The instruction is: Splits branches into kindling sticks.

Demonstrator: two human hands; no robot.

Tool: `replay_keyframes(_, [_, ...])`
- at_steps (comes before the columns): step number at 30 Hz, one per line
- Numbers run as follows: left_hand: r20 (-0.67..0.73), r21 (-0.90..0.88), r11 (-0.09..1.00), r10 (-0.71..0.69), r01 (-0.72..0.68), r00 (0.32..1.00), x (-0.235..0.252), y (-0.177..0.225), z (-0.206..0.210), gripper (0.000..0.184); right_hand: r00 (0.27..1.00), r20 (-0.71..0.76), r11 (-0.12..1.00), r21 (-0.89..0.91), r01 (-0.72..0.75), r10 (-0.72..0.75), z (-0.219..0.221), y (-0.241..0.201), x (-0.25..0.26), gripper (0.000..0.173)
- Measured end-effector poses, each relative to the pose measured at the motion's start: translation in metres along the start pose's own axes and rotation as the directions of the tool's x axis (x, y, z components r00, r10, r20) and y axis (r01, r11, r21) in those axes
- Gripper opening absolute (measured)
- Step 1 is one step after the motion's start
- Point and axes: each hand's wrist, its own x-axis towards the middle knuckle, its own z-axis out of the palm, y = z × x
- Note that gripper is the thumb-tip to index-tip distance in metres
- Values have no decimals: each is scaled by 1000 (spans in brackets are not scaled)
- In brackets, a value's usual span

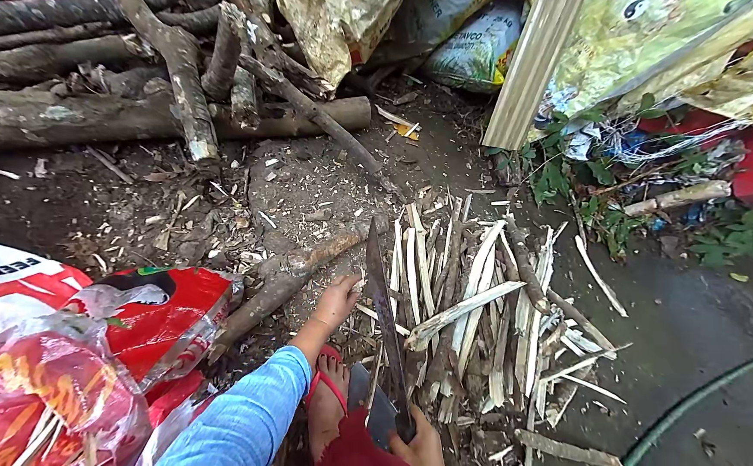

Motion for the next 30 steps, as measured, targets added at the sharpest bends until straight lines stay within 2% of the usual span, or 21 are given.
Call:
replay_keyframes(6, [154,60,997,47,-57,987,-14,-11,-3,45,1000,20,999,-30,-17,18,3,3,3,43])
replay_keyframes(11, [27,14,1000,-3,2,1000,-20,-19,-5,33,999,36,1000,-9,-25,25,6,2,2,45])
replay_keyframes(18, [53,50,998,-41,39,998,-25,-23,-5,29,993,117,999,-42,-23,27,10,2,4,43])
replay_keyframes(24, [38,50,996,-74,72,997,-28,-20,-6,25,993,119,998,-61,-15,22,14,-7,1,41])
replay_keyframes(30, [14,82,993,-89,88,996,-30,-20,-1,26,964,251,992,-109,-63,89,11,-7,15,45])
